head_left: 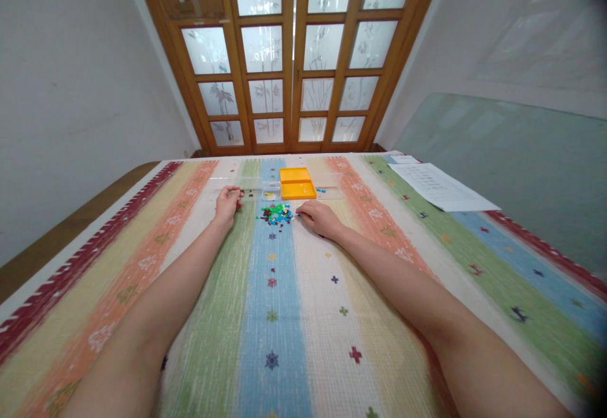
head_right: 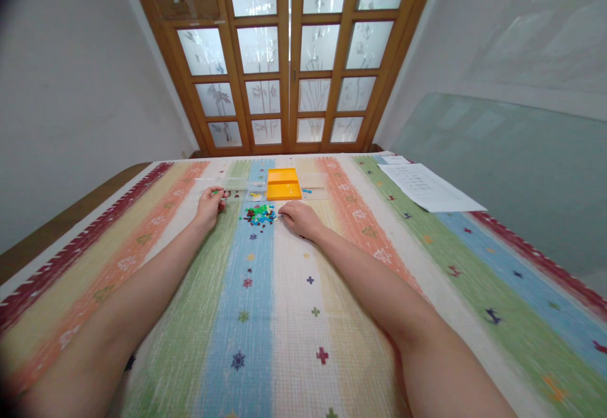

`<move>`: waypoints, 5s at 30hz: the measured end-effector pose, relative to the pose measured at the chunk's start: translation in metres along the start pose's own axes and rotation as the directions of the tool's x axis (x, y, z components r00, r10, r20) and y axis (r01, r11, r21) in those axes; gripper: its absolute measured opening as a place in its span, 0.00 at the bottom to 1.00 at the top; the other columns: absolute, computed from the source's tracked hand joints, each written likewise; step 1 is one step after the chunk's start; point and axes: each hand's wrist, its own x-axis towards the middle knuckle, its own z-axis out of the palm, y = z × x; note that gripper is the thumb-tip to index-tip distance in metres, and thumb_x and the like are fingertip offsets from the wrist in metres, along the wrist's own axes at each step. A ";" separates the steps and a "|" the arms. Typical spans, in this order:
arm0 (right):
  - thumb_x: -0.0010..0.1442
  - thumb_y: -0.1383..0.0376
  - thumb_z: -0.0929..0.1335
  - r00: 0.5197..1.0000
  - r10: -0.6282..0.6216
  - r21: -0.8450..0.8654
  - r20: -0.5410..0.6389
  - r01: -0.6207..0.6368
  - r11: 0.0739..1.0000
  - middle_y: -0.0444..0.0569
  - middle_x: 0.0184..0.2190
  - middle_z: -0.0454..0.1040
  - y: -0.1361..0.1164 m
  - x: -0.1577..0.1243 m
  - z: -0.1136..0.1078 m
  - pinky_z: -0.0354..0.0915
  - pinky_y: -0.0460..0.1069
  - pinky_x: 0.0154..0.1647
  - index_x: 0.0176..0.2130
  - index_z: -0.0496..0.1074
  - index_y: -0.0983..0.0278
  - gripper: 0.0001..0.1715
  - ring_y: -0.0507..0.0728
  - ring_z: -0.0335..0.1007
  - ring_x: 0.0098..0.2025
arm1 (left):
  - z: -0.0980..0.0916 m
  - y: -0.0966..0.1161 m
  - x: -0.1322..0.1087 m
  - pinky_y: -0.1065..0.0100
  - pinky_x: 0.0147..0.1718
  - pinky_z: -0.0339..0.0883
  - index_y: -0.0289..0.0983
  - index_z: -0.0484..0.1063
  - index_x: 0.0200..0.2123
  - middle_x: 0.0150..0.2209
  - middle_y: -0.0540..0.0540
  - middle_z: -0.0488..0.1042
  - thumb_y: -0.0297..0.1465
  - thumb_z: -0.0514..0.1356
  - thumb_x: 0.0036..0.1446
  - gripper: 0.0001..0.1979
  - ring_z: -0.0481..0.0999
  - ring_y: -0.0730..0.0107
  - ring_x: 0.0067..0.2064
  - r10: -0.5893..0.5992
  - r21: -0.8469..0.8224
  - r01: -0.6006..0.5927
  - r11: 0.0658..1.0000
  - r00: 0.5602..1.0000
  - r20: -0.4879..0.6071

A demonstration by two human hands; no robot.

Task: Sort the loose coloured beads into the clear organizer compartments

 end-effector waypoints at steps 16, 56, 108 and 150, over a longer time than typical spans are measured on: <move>0.69 0.69 0.66 1.000 -0.002 0.012 0.006 0.002 1.000 0.53 0.43 0.80 0.000 0.000 0.000 0.67 0.52 0.50 0.46 0.79 0.62 0.13 0.59 0.74 0.47 | 0.002 0.012 -0.005 0.75 0.25 0.68 0.37 0.73 0.54 0.49 0.42 0.82 0.32 0.66 0.52 0.25 0.74 0.80 0.25 -0.116 -0.086 0.125 0.988 0.988 0.098; 0.68 0.70 0.67 1.000 0.009 0.003 -0.006 -0.009 1.000 0.53 0.43 0.81 0.000 0.000 0.000 0.66 0.52 0.50 0.46 0.80 0.62 0.12 0.59 0.74 0.46 | 0.006 0.016 -0.027 0.66 0.36 0.65 0.38 0.78 0.36 0.34 0.47 0.77 0.38 0.63 0.60 0.09 0.72 0.67 0.33 0.169 0.398 -0.597 0.697 0.676 0.717; 0.68 0.70 0.66 1.000 0.001 0.022 -0.007 -0.001 1.000 0.53 0.43 0.81 0.001 0.000 0.001 0.67 0.53 0.51 0.46 0.80 0.62 0.13 0.60 0.75 0.47 | -0.007 0.011 -0.011 0.65 0.39 0.68 0.39 0.81 0.36 0.35 0.46 0.80 0.35 0.63 0.51 0.10 0.75 0.64 0.36 0.095 0.437 -0.487 0.757 0.743 0.663; 0.68 0.65 0.67 1.000 0.021 -0.125 -0.007 -0.022 0.992 0.54 0.40 0.76 0.000 0.002 -0.002 0.63 0.54 0.49 0.41 0.79 0.63 0.09 0.62 0.68 0.46 | -0.027 0.000 0.022 0.77 0.20 0.55 0.37 0.71 0.35 0.28 0.52 0.73 0.36 0.67 0.50 0.12 0.66 0.80 0.21 -0.034 -0.092 0.030 0.995 0.999 -0.038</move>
